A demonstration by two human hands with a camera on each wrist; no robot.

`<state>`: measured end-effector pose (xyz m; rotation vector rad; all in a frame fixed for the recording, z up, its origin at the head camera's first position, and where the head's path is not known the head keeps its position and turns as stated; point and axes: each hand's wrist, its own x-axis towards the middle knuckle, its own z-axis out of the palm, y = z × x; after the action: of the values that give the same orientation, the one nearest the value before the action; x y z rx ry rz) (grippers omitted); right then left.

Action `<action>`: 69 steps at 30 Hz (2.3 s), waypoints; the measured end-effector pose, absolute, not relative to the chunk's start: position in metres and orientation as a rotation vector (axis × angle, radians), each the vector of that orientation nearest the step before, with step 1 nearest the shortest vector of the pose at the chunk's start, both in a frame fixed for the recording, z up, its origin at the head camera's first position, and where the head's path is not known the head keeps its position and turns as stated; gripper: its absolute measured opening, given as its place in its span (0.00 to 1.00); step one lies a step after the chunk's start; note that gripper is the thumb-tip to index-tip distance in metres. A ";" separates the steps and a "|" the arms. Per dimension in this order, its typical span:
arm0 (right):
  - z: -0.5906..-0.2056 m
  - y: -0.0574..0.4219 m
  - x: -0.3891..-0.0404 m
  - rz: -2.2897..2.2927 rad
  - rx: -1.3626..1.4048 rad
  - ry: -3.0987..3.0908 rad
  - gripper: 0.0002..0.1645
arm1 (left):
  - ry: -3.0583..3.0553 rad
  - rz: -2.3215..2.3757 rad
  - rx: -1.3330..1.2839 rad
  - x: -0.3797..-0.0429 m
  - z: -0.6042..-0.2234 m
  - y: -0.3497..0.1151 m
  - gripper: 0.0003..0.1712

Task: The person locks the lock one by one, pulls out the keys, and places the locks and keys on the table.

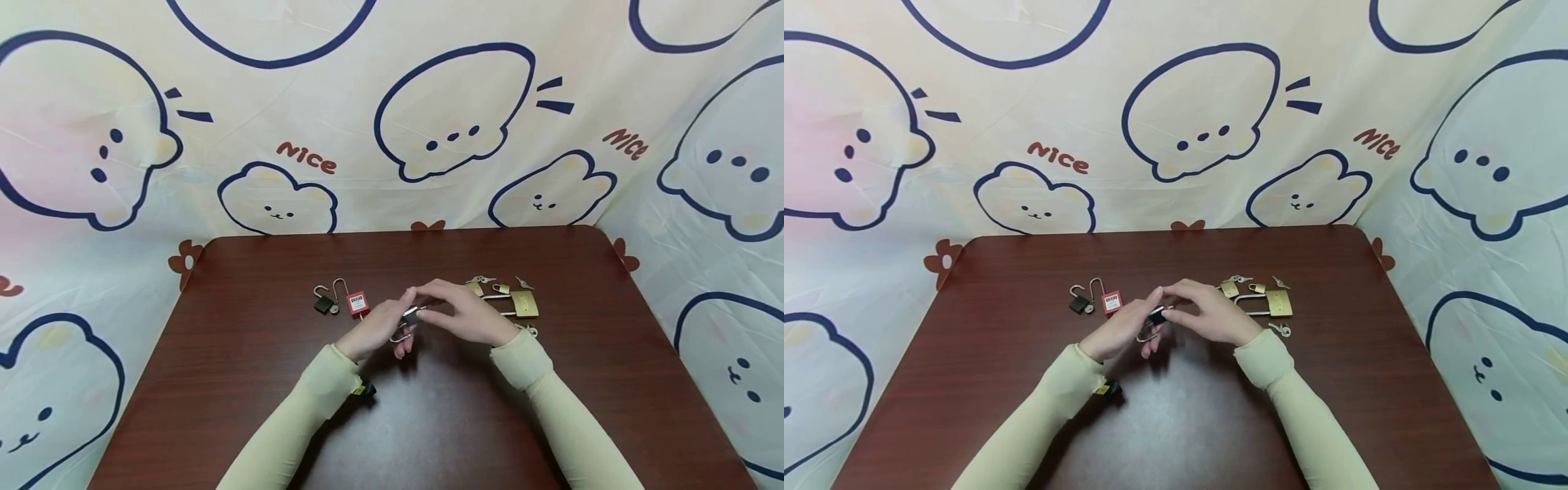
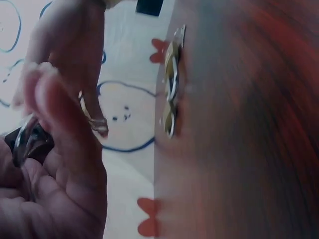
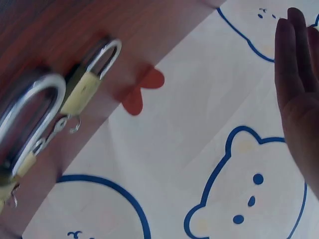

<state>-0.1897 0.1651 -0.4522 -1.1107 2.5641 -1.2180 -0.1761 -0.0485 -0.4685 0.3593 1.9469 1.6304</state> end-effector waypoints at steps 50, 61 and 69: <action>-0.462 0.167 -0.200 -1.727 -0.558 2.455 0.10 | 2.159 1.688 0.750 -0.196 -0.463 -0.074 0.14; -0.448 0.164 -0.194 -1.723 -0.492 2.382 0.10 | 2.242 1.619 0.788 -0.188 -0.448 -0.073 0.12; -0.441 0.162 -0.191 -1.743 -0.500 2.356 0.09 | 2.261 1.651 0.741 -0.196 -0.464 -0.074 0.13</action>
<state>-0.1907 0.1621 -0.4407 -0.5003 2.3556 -1.7431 -0.1962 -0.0736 -0.4635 0.7411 2.2615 1.6515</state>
